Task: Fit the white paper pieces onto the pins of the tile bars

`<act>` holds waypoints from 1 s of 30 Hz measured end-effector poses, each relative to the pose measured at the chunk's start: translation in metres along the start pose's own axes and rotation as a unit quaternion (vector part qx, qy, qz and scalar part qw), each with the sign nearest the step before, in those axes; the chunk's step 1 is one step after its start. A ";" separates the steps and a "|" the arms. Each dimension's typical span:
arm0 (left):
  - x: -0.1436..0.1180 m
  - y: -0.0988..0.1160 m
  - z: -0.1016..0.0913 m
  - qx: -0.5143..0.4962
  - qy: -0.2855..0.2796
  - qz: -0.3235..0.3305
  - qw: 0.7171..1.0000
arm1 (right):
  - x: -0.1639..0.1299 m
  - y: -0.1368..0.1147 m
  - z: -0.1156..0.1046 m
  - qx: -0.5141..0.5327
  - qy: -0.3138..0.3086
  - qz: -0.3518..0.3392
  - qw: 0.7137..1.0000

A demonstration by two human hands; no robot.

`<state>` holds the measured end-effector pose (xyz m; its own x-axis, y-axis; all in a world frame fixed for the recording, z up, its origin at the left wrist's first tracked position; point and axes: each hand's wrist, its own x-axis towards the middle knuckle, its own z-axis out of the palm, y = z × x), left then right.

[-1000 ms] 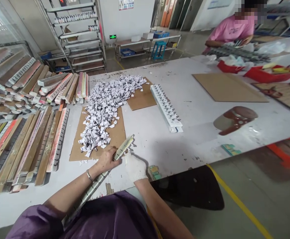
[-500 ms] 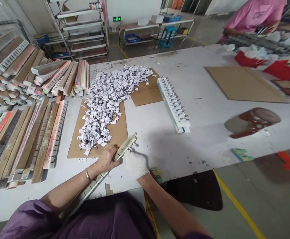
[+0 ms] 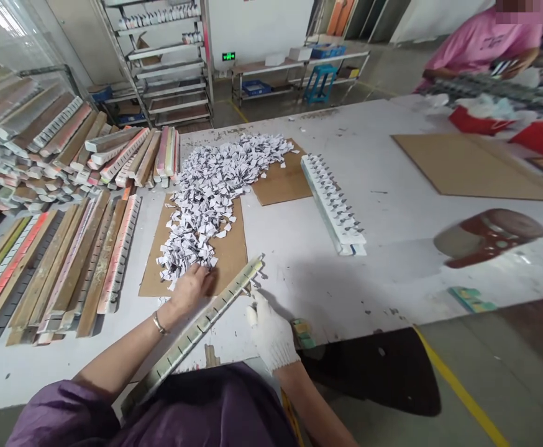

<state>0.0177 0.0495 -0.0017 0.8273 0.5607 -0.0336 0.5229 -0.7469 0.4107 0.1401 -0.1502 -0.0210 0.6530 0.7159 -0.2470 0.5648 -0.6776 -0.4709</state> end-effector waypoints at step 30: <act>-0.085 0.043 -0.032 -0.434 -0.088 0.014 0.896 | -0.050 -0.041 -0.027 0.096 -0.046 -0.189 0.976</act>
<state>-0.0369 -0.0188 0.0475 0.8969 0.4243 -0.1244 0.2081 -0.1568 0.9655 0.0975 -0.1629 0.0335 0.3629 0.9269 -0.0952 0.6461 -0.3239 -0.6911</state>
